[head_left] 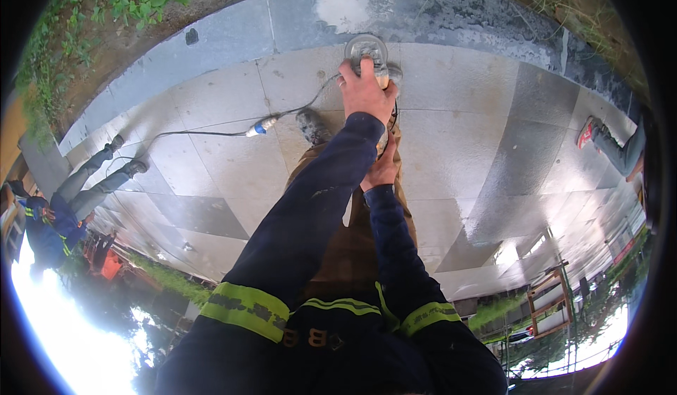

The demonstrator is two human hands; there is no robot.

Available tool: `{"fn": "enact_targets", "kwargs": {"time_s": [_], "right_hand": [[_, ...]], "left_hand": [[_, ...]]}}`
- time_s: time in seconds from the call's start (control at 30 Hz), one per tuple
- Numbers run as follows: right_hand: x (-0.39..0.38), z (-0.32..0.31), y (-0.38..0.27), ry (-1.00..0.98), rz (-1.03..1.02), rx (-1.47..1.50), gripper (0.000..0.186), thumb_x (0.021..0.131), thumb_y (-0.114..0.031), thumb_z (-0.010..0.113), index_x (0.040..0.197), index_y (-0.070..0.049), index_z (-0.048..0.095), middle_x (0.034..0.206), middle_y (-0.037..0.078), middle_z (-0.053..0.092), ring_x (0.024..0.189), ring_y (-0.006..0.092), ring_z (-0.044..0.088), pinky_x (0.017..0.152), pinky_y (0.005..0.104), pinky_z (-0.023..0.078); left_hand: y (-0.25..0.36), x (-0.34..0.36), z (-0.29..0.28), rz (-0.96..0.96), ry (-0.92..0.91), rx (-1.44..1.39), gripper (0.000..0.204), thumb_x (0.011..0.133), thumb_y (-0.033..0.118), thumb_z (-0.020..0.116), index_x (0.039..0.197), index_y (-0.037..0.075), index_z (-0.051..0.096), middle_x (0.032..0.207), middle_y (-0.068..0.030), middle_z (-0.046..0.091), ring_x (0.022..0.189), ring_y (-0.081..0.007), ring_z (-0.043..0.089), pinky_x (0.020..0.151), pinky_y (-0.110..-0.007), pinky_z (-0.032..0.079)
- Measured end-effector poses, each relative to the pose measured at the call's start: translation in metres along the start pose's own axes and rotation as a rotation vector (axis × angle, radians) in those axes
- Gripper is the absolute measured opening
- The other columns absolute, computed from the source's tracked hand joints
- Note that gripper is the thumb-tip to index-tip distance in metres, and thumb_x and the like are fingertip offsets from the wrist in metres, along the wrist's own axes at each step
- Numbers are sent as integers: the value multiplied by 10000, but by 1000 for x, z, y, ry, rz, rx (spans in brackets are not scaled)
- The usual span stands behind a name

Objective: The person uses an angle grinder to grind a section of a concrete curb. They hold the tool with both hands and move it along the edge of the curb, generating dust.

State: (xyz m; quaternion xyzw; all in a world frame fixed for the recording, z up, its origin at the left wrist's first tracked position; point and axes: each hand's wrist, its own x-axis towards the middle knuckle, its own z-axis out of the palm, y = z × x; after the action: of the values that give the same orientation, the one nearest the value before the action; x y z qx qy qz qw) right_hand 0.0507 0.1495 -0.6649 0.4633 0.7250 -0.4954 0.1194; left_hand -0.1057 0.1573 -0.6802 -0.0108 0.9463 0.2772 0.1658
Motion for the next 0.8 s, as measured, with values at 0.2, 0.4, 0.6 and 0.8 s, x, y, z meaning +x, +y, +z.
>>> {"fn": "enact_targets", "kwargs": {"time_s": [0.2, 0.4, 0.6, 0.8], "right_hand": [[-3, 8, -1, -152, 87, -80, 924, 746, -316, 811, 1470, -165, 256, 1018, 209, 695, 939, 412, 675, 784, 447, 549], [-2, 1, 7, 4, -16, 41, 938, 741, -384, 818, 1471, -182, 265, 1066, 199, 694, 975, 384, 681, 799, 434, 550], [3, -12, 9, -23, 102, -69, 957, 744, -438, 807, 1476, -170, 251, 1102, 198, 687, 1005, 378, 678, 804, 426, 552], [0, -4, 6, -39, -6, 7, 961, 735, -438, 812, 1473, -180, 252, 1108, 210, 680, 1003, 389, 672, 802, 437, 551]], "left_hand": [[-13, 1, -11, -105, 34, 19, 628, 725, 202, 773, 1243, 73, 442, 1262, -279, 379, 1062, -508, 501, 887, -539, 457], [-2, -5, 6, 1, 15, 3, 643, 719, 211, 774, 1265, 102, 453, 1257, -263, 378, 1060, -512, 502, 868, -546, 465], [15, -7, 15, 12, -52, 13, 649, 727, 201, 766, 1285, 96, 451, 1274, -267, 360, 1088, -515, 476, 889, -546, 463], [5, -5, -1, -19, -81, -19, 655, 755, 221, 770, 1298, 79, 431, 1303, -283, 336, 1139, -526, 441, 933, -543, 451]]}}
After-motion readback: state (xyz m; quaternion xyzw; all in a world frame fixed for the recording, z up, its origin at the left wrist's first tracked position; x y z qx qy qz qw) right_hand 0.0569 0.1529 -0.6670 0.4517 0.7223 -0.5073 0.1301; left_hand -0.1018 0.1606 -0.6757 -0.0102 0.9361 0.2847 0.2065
